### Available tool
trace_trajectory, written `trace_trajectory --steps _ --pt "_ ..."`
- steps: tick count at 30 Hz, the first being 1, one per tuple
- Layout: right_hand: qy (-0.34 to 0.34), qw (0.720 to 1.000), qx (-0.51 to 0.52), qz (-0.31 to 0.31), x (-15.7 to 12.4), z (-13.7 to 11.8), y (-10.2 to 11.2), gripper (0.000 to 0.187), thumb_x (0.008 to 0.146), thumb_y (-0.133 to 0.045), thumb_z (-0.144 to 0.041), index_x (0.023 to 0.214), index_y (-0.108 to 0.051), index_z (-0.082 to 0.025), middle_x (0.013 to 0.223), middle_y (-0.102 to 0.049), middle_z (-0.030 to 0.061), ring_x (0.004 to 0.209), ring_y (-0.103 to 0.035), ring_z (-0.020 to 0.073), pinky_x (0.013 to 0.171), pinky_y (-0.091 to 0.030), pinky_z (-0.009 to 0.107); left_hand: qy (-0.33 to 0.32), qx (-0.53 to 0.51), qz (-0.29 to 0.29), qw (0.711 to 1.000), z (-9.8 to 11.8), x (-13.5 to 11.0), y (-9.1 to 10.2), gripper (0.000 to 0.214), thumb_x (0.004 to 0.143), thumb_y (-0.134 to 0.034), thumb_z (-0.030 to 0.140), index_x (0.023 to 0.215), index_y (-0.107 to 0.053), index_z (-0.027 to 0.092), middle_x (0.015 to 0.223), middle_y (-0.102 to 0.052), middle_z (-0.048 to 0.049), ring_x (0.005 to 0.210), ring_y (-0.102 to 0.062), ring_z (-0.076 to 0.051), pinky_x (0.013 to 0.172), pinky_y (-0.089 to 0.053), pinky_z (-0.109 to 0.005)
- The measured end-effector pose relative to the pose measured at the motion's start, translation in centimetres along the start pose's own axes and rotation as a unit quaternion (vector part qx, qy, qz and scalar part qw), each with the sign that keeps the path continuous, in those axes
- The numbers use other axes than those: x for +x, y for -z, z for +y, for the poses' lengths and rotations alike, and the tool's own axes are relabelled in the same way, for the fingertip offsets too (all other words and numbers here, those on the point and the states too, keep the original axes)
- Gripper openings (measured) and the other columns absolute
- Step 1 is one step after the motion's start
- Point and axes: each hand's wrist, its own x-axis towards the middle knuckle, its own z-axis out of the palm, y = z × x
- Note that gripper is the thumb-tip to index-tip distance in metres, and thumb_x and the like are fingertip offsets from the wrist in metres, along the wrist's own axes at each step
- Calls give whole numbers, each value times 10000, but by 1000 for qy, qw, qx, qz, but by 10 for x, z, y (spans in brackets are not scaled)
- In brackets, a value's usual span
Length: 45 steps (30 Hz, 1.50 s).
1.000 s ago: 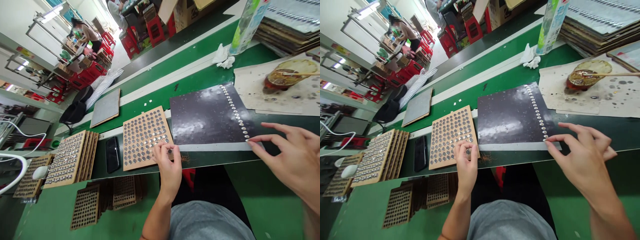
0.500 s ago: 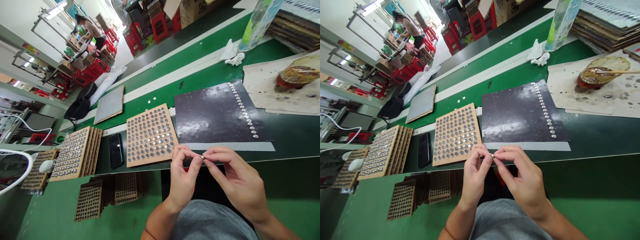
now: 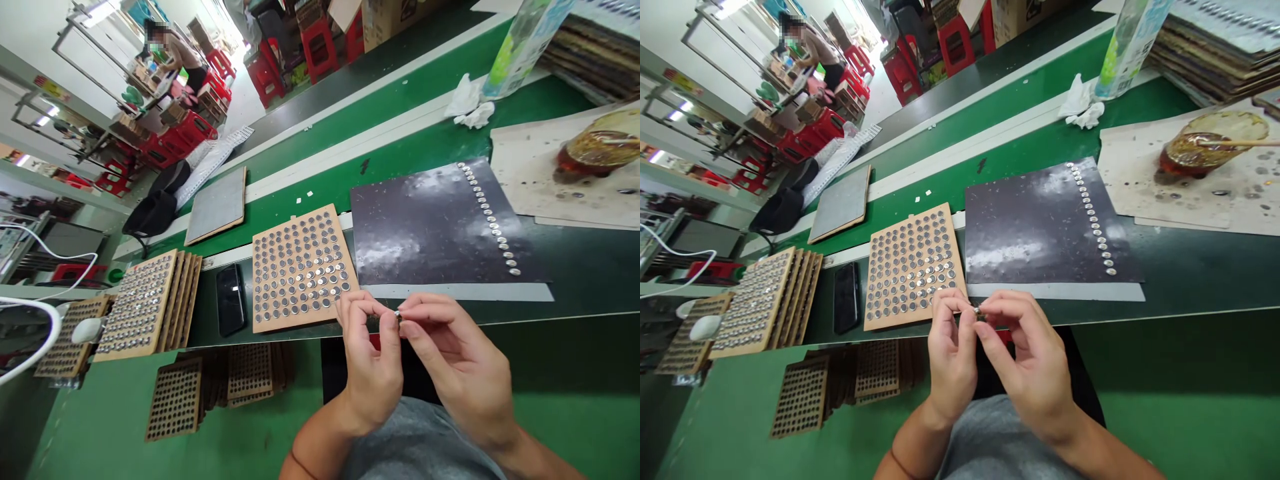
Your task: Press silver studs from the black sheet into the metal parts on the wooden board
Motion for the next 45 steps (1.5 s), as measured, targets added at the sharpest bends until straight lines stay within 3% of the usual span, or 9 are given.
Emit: trace_trajectory --steps 6,17,23,27,31,45 --pt "-15 999 15 25 -1 -2 -2 32 949 -650 -224 929 -674 -219 947 -730 39 761 -716 126 693 -647 216 -17 20 9 1000 0 -1 -1 293 1032 -459 413 827 -516 212 904 -494 -46 905 -501 -198 846 -430 -353" --pt "-51 997 26 48 0 -9 2 96 965 -649 -294 901 -650 -223 861 -755 9 655 -695 102 605 -617 182 -10 -10 5 1000 -3 1 -1 326 1020 -471 459 810 -523 215 884 -501 -46 894 -509 -203 827 -420 -345" --pt "-24 998 53 -7 -2 0 7 166 1049 -483 -328 1032 -624 -244 1063 -669 31 758 -659 84 700 -598 184 -30 7 -2 1000 -4 0 1 300 1037 -440 425 833 -508 216 887 -494 -43 904 -504 -199 843 -418 -342" --pt "17 999 -16 -46 2 1 6 20 976 -599 -240 992 -587 -234 1066 -573 32 821 -617 85 729 -570 171 -66 34 -4 997 -7 -2 1 231 1046 -437 353 869 -502 218 912 -473 -38 903 -490 -192 852 -417 -343" --pt "38 996 -67 -49 3 0 3 109 953 -585 -141 895 -562 -230 1015 -554 22 900 -595 90 736 -531 136 -92 57 6 994 -11 -4 1 151 1044 -444 291 916 -497 228 958 -453 -33 947 -466 -190 876 -400 -343" --pt "-37 998 51 -9 1 3 10 102 965 -584 -188 871 -597 -226 1024 -556 19 899 -605 79 821 -532 116 -46 -27 -46 998 -8 0 6 168 1039 -455 282 894 -509 217 931 -454 -26 903 -466 -175 845 -393 -317"
